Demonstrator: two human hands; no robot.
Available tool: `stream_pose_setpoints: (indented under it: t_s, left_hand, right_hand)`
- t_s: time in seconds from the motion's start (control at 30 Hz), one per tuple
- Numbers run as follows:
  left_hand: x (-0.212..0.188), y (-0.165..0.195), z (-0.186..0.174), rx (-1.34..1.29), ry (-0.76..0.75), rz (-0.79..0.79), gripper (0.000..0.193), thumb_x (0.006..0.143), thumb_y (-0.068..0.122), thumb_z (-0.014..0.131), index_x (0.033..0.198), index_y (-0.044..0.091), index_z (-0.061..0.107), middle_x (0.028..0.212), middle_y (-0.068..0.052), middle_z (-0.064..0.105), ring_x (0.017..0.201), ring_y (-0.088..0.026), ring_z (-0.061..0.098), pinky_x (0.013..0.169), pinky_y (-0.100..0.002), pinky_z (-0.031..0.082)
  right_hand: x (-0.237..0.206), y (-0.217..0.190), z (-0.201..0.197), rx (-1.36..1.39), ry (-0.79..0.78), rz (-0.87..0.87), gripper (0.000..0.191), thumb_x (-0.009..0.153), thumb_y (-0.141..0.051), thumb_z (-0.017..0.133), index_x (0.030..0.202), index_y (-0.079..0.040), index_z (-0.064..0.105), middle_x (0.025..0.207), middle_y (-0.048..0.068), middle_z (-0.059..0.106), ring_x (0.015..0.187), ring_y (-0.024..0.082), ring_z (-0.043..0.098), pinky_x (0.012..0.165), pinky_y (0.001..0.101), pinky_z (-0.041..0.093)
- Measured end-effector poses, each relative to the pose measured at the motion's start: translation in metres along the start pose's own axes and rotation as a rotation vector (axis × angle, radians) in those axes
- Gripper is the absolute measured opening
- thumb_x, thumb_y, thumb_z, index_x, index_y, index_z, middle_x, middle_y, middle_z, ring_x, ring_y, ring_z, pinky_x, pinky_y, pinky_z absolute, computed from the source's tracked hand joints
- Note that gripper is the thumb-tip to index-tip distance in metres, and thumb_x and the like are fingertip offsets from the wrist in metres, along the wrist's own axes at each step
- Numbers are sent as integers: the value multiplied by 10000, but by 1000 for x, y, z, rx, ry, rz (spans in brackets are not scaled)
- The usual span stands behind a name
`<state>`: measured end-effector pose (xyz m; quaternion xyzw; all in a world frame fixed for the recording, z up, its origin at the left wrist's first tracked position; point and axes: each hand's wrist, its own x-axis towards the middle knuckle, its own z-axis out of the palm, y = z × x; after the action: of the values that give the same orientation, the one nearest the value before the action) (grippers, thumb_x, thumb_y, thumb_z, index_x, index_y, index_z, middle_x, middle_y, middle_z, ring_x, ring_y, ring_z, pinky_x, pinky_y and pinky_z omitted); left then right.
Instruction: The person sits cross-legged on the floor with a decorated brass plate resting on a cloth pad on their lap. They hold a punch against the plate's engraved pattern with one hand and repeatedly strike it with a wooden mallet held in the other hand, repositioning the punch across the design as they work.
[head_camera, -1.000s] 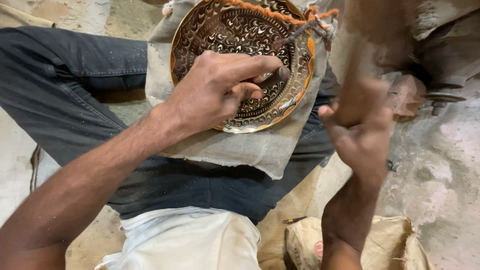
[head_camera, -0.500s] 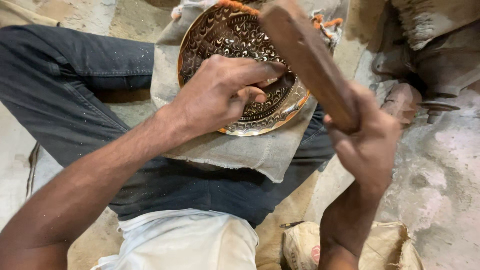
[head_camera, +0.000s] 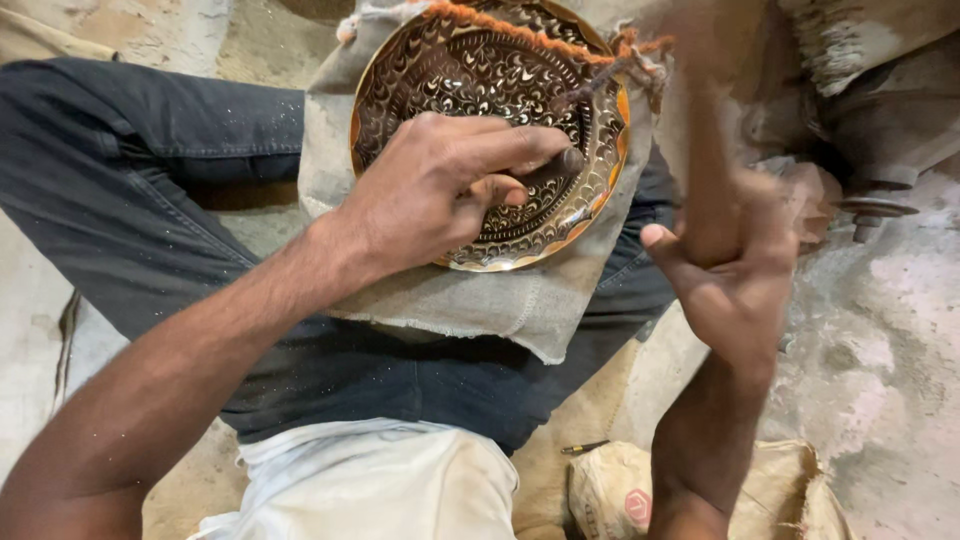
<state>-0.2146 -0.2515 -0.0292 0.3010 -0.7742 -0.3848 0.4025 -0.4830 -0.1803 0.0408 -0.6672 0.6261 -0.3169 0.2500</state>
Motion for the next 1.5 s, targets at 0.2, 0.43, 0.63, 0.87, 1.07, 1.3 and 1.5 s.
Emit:
stream_pose_setpoints:
  t_s: [0.2, 0.43, 0.63, 0.87, 1.07, 1.3, 1.5]
  left_hand:
    - [-2, 10, -1, -90, 84, 2, 380, 972, -52, 694, 1333, 64, 667, 1120, -109, 766, 962, -193, 768, 849, -320, 669]
    - [1, 13, 1, -87, 108, -131, 391, 924, -17, 781, 1285, 66, 653, 1031, -71, 771, 918, -149, 782, 792, -269, 672]
    - [1, 8, 3, -39, 93, -2, 424, 903, -80, 734, 1300, 2, 609, 1137, -148, 736, 943, -193, 776, 825, -303, 668]
    - [1, 5, 8, 73, 97, 12, 409, 913, -26, 780, 1294, -2, 635, 1113, -141, 738, 960, -213, 767, 831, -336, 653]
    - [-2, 10, 4, 92, 69, -59, 369, 873, 18, 836, 1201, 2, 667, 1041, -146, 746, 911, -242, 759, 798, -377, 621]
    - [-4, 9, 4, 54, 139, 35, 424, 920, -37, 770, 1315, -2, 622, 1218, -173, 718, 1022, -255, 760, 875, -354, 646]
    - [-5, 6, 7, 27, 130, -20, 430, 948, -34, 754, 1349, 6, 606, 1151, -146, 734, 958, -199, 775, 823, -318, 660]
  right_hand:
    - [-7, -9, -9, -348, -92, -121, 572, 849, -19, 834, 1363, -52, 586, 997, 148, 727, 878, 202, 699, 787, 356, 561]
    - [4, -3, -12, -295, 41, -187, 516, 905, -132, 909, 1281, -25, 572, 1002, 131, 710, 888, 175, 703, 775, 349, 560]
    - [17, 20, -19, -247, 94, -192, 412, 945, -98, 908, 1205, 5, 607, 952, 138, 681, 848, 169, 693, 746, 328, 573]
    - [29, 14, -27, -462, -72, -282, 286, 876, 60, 748, 1144, 1, 668, 903, 157, 702, 776, 201, 709, 711, 311, 582]
    - [20, 4, -28, -721, -128, -263, 295, 785, 57, 723, 1075, 18, 686, 779, 147, 709, 596, 218, 670, 620, 387, 560]
    - [32, 5, -24, -260, 39, -333, 369, 933, 64, 749, 1278, 60, 618, 998, 174, 710, 862, 243, 726, 781, 348, 606]
    - [40, -5, -26, -406, -94, -321, 426, 842, 61, 726, 1260, 82, 643, 994, 193, 729, 850, 244, 752, 725, 367, 627]
